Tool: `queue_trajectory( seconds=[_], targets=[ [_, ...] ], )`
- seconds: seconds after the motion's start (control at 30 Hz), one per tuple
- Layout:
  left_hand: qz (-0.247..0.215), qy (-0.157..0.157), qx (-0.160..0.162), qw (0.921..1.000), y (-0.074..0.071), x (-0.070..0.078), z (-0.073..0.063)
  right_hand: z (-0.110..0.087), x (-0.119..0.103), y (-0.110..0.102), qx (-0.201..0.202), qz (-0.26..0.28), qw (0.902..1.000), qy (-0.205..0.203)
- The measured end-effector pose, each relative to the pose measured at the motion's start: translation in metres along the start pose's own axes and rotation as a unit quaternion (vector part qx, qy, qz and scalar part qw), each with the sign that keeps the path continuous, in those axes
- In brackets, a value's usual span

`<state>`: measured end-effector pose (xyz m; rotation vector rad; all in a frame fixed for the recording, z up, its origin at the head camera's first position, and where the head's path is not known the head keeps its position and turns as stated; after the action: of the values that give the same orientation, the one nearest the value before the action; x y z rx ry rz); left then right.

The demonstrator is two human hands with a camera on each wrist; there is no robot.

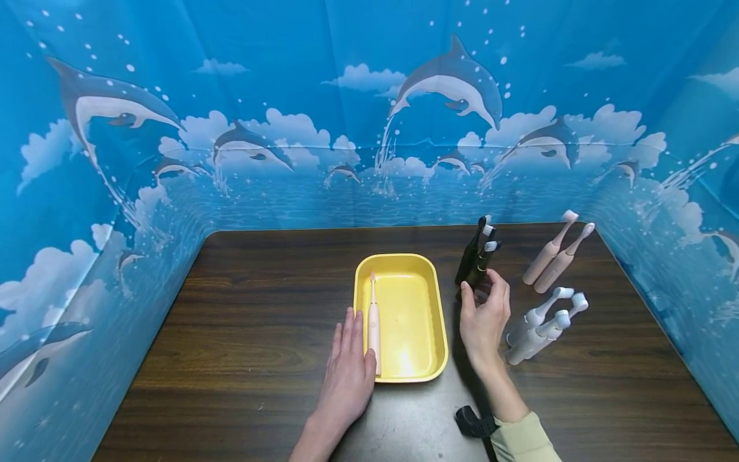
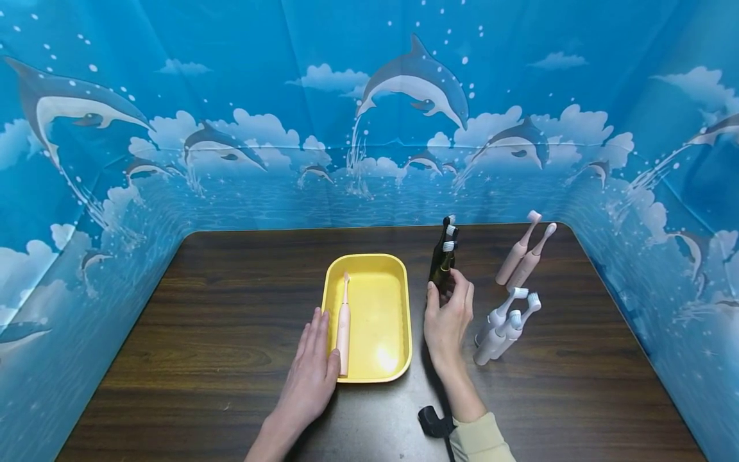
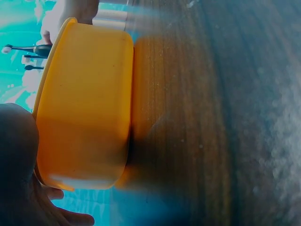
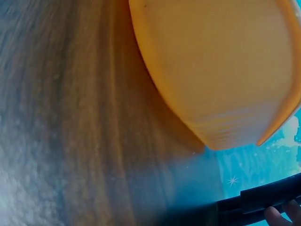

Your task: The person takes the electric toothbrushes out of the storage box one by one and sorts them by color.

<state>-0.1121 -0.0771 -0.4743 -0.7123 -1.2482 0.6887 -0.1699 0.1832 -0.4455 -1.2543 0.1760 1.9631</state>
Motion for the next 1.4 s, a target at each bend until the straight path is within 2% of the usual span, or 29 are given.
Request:
queue_trajectory(
  seconds=[0.3, 0.9, 1.4],
  targets=[
    [-0.003, 0.000, 0.003, 1.0000, 0.000, -0.001, 0.000, 0.000, 0.013, 0.009, -0.005, -0.029, 0.9991, 0.030],
    [-0.005, -0.014, -0.009, 0.9998, 0.002, -0.003, 0.001, 0.003, 0.017, 0.014, 0.006, -0.066, 0.9977, 0.013],
    [-0.005, -0.012, -0.011, 0.9998, 0.003, -0.003, 0.001, 0.006, 0.021, 0.014, 0.007, -0.070, 0.9967, 0.040]
  ],
)
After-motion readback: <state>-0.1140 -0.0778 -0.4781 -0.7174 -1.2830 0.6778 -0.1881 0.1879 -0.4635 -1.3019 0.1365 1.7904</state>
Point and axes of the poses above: each hand's wrist, its own z-axis towards the middle knuckle, its own y-axis out of the palm, x = y × z, the point moved 7 cm from there along z, towards the middle knuckle, and after that the axes turned 3 degrees about -z, right-handed, at the moved point
